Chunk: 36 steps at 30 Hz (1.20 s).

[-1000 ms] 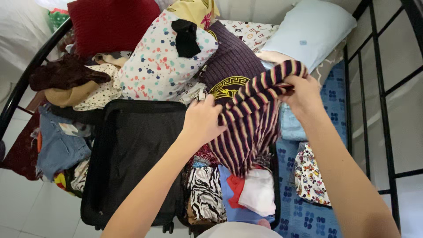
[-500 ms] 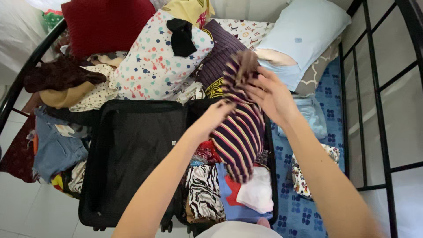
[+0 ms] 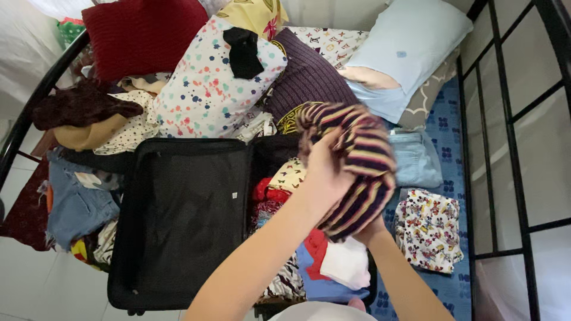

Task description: The person packs a suitcase on a bed by organizing and folding items of clothing. They unzip a blue suitcase, place several pieces of clothing inside, and fold a striped shirt before adding it to the suitcase.

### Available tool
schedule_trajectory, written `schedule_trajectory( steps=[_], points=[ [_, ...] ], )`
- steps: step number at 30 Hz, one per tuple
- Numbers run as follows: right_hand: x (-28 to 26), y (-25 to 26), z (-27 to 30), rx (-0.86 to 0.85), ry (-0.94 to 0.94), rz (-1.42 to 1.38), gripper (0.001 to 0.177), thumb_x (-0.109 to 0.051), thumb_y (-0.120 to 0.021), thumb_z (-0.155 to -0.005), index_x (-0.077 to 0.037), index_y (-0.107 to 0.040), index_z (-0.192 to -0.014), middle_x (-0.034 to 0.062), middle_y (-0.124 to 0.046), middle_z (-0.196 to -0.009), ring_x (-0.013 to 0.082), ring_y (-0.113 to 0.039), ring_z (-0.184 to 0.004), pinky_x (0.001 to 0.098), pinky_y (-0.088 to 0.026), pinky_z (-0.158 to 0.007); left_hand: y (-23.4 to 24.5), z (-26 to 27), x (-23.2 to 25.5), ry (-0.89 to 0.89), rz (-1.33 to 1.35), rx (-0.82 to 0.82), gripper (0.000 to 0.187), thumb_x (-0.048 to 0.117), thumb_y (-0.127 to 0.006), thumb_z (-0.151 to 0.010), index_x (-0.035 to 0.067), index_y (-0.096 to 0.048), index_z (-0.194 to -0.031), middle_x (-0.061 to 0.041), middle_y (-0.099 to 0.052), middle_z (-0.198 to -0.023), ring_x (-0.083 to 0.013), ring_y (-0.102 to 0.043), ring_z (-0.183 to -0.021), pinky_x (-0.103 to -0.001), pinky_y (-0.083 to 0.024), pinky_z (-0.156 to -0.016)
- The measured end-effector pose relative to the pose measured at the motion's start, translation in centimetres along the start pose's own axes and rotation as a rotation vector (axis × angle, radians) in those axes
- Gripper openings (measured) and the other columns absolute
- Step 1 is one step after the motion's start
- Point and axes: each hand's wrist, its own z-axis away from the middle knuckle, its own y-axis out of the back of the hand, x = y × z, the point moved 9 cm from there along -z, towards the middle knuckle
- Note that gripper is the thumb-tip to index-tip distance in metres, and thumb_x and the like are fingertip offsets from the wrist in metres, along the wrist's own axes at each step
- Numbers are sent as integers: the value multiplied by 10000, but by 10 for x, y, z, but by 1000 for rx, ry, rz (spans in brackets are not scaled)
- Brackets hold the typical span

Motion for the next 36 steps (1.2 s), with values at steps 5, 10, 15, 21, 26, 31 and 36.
schedule_trajectory(
  steps=[5, 10, 15, 21, 26, 31, 36],
  points=[
    [-65, -63, -2, -163, 243, -10, 729, -648, -421, -915, -239, -427, -1519, 86, -452, -1544, 347, -424, -1386, 671, -297, -1099, -47, 17, 26, -27, -164, -47, 305, 292, -523, -1027, 55, -688, -1124, -137, -739, -1084, -273, -717, -985, -445, -572, -953],
    [-117, -121, 36, -337, 399, 299, 712, -629, -444, -921, -206, -457, -1494, 105, -491, -1504, 343, -472, -1345, 640, -343, -1084, -93, 68, 108, 16, -400, -130, 316, 296, -574, -1008, 35, -704, -1129, -145, -739, -1074, -281, -729, -964, -434, -593, -926],
    [-80, -143, 46, -380, 380, 625, 697, -610, -467, -927, -173, -487, -1469, 124, -531, -1465, 338, -519, -1304, 609, -389, -1069, -72, 78, 132, -112, -718, 275, 242, 279, -639, -950, 77, -691, -1072, -96, -729, -974, -240, -719, -855, -424, -600, -842],
    [-30, -167, 46, -485, 314, 289, 680, -588, -495, -933, -133, -522, -1438, 146, -578, -1417, 333, -575, -1254, 572, -445, -1051, -50, 58, 79, -35, -472, 21, 291, 243, -631, -923, 52, -659, -1141, -81, -746, -1001, -226, -704, -943, -398, -588, -900],
    [-35, -213, 73, -588, 332, -33, 668, -569, -518, -939, -100, -552, -1413, 165, -618, -1378, 328, -623, -1213, 541, -491, -1036, -23, 77, 147, -114, -924, 275, 436, 329, -676, -932, 112, -634, -1308, -39, -662, -1153, -169, -636, -1004, -351, -513, -885],
    [-75, -218, 106, -603, 413, -232, 657, -550, -541, -945, -67, -581, -1388, 184, -657, -1339, 324, -670, -1171, 510, -537, -1021, -64, 132, 228, -221, -1291, 258, 679, 319, -630, -872, 260, -414, -1513, -6, -597, -1371, -114, -600, -1118, -315, -518, -886],
    [-81, -189, 71, -197, 335, 84, 497, -324, -697, -865, -49, -682, -1278, 166, -749, -1141, 281, -738, -936, 440, -606, -867, -15, 153, 249, -13, -1464, 414, 655, 356, -538, -900, 239, -375, -1524, -88, -628, -1388, -178, -649, -1129, -376, -579, -935]
  ],
)
